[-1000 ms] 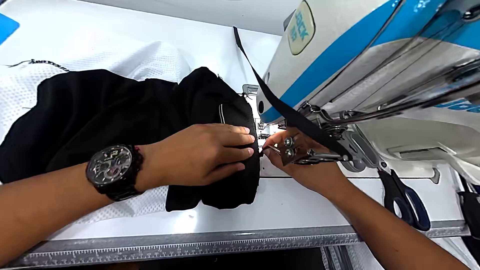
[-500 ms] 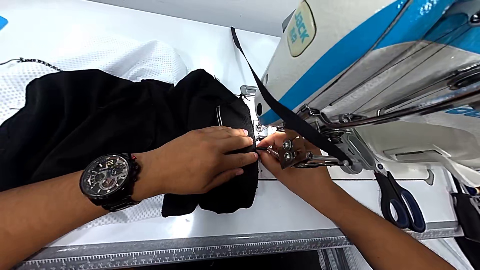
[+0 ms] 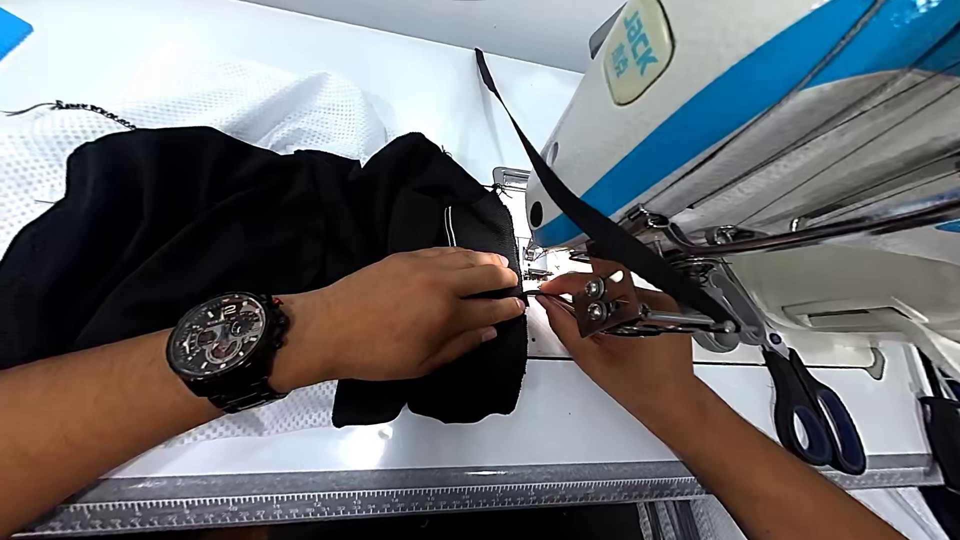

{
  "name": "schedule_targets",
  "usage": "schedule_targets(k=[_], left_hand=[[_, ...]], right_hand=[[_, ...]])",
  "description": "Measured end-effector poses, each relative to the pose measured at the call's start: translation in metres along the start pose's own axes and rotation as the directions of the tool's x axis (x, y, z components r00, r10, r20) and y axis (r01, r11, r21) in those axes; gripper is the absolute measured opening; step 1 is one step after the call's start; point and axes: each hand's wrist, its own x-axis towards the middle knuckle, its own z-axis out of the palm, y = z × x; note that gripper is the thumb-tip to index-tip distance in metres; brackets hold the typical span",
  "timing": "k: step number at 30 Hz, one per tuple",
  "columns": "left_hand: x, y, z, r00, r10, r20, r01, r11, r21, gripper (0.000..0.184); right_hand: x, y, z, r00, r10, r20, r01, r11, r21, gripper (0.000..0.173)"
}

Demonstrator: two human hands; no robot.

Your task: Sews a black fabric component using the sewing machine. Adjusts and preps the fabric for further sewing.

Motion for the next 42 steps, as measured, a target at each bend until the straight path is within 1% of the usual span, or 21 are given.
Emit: schedule_targets(k=[1,3,6,8,11,14,23,30,32,35,37,38,39,40,41,42], left_hand=[[0.000,0.000,0.001,1.000,-0.002,-0.001,0.002,1.000,-0.005,0.044],[0.001,0.000,0.002,1.000,-0.004,-0.005,0.004,1.000,-0.012,0.044],[0.002,0.001,0.002,1.000,-0.021,0.002,0.021,0.999,-0.028,0.044],[0.004,0.001,0.002,1.000,-0.030,0.010,0.030,0.999,-0.036,0.043],[0.008,0.001,0.000,0.999,-0.028,0.015,0.029,0.999,-0.032,0.044],[0.015,-0.004,0.000,1.000,0.001,0.000,-0.001,0.999,-0.054,0.043],[0.025,-0.022,-0.001,0.999,0.035,-0.018,-0.036,0.997,-0.065,0.043],[0.024,-0.025,-0.001,0.998,0.047,-0.046,-0.051,0.995,-0.088,0.040],[0.024,-0.026,-0.001,0.998,0.050,-0.045,-0.054,0.993,-0.101,0.041],[0.025,-0.027,-0.004,0.999,0.031,-0.034,-0.036,0.988,-0.149,0.040],[0.025,-0.025,-0.011,1.000,-0.002,0.014,0.005,0.969,-0.245,0.042],[0.024,-0.022,-0.020,0.998,-0.005,0.067,0.024,0.958,-0.284,0.045],[0.023,-0.017,-0.029,0.992,0.018,0.126,0.018,0.958,-0.285,0.049],[0.021,-0.012,-0.038,0.981,0.055,0.186,-0.008,0.970,-0.241,0.054],[0.021,-0.006,-0.046,0.967,0.095,0.238,-0.054,0.984,-0.172,0.054],[0.023,-0.001,-0.056,0.947,0.113,0.300,-0.092,0.992,-0.083,0.049]], right_hand=[[0.000,0.001,0.001,0.999,-0.032,0.000,0.032,0.999,-0.031,0.016],[0.000,0.003,0.004,0.999,-0.050,0.017,0.051,0.994,-0.096,0.017],[-0.002,0.004,0.002,0.998,-0.015,0.059,0.021,0.994,-0.109,0.016],[-0.005,0.003,-0.002,0.999,-0.032,0.027,0.034,0.994,-0.103,0.019],[-0.004,0.003,-0.002,0.998,-0.059,-0.032,0.056,0.995,-0.086,0.016],[-0.001,0.004,0.001,0.998,-0.055,-0.031,0.052,0.994,-0.092,0.013],[0.004,0.001,0.008,0.999,-0.034,-0.028,0.027,0.977,-0.211,0.011],[0.003,0.003,0.008,0.999,-0.040,-0.027,0.033,0.971,-0.235,0.012],[-0.001,0.003,0.001,1.000,-0.016,-0.007,0.014,0.974,-0.225,0.020],[-0.021,-0.006,-0.020,0.996,0.069,0.056,-0.060,0.987,-0.151,0.019],[-0.045,-0.019,-0.032,0.985,0.115,0.130,-0.107,0.992,-0.067,0.025],[-0.058,-0.027,-0.034,0.981,0.124,0.149,-0.121,0.992,-0.030,0.027],[-0.072,-0.034,-0.036,0.979,0.135,0.154,-0.135,0.991,-0.012,0.029],[-0.084,-0.042,-0.037,0.978,0.143,0.152,-0.145,0.989,0.002,0.028],[-0.094,-0.050,-0.036,0.979,0.149,0.141,-0.153,0.988,0.019,0.027],[-0.102,-0.057,-0.035,0.980,0.151,0.131,-0.157,0.987,0.037,0.026]])
